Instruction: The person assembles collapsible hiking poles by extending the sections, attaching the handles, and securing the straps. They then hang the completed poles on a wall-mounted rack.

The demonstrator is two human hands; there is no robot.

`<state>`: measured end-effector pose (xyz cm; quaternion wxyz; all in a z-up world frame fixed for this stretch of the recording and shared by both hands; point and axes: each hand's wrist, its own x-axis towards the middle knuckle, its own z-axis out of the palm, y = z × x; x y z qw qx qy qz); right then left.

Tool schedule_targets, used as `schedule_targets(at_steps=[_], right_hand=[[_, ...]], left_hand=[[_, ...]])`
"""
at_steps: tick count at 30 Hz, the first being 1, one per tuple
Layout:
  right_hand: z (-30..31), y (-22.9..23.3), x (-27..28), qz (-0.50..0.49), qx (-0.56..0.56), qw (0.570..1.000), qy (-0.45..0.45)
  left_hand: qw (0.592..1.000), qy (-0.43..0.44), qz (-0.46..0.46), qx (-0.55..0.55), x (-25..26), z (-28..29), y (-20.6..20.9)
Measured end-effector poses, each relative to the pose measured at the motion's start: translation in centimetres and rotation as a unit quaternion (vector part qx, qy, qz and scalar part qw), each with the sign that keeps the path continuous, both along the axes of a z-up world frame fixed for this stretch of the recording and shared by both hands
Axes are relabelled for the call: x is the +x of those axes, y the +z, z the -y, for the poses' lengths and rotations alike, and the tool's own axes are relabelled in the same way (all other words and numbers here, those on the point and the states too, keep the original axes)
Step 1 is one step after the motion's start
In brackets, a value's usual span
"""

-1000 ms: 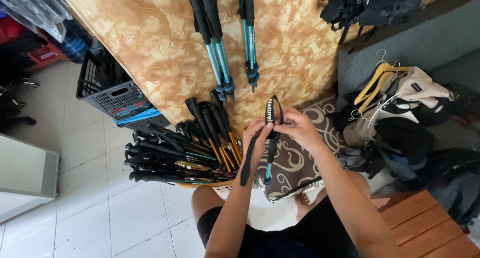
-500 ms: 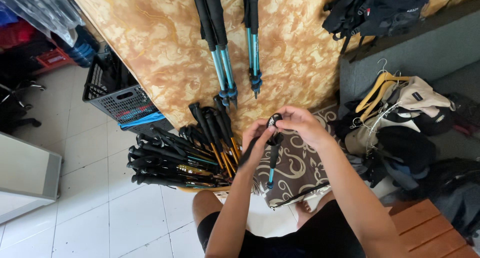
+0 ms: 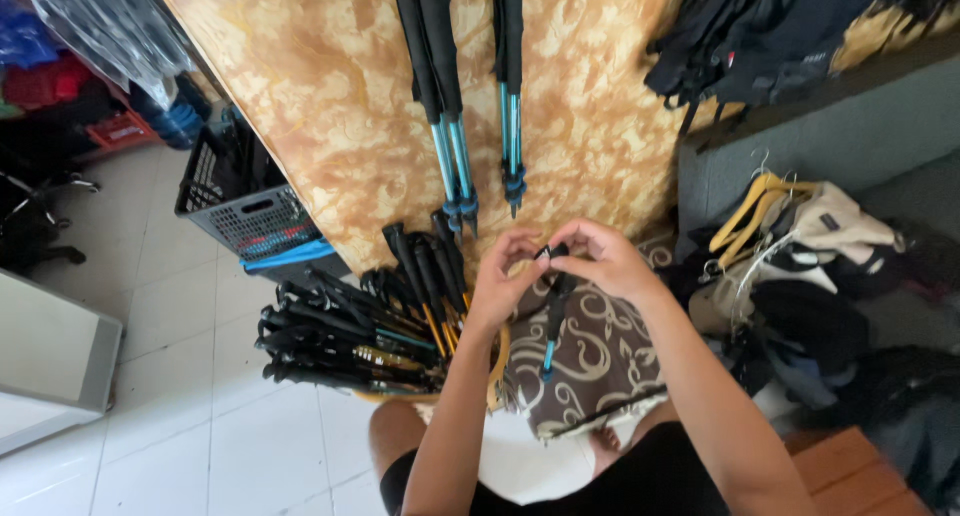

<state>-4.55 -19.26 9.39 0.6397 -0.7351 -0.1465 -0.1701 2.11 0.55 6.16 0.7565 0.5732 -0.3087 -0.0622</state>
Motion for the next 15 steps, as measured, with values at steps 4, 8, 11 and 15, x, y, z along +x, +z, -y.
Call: schedule_targets(at_steps=[4,8,11,15], right_hand=[[-0.4,-1.2,0.6,0.004,-0.011,0.999,-0.034],[-0.1,-1.8,2.3,0.015,0.006,1.0,-0.024],[-0.1,-1.9,3.2,0.02,0.042,0.999,-0.003],[0.6,-1.3,4.7,0.033,0.078,0.996,-0.008]], left_hand=[[0.999,-0.001,0.048,0.02,1.4,0.6,-0.9],[0.999,-0.002,0.047,0.018,2.1,1.6,-1.5],[0.998,0.019,0.053,-0.012,2.4,1.8,-1.2],[0.997,0.035,0.064,-0.023,3.7,2.8,0.0]])
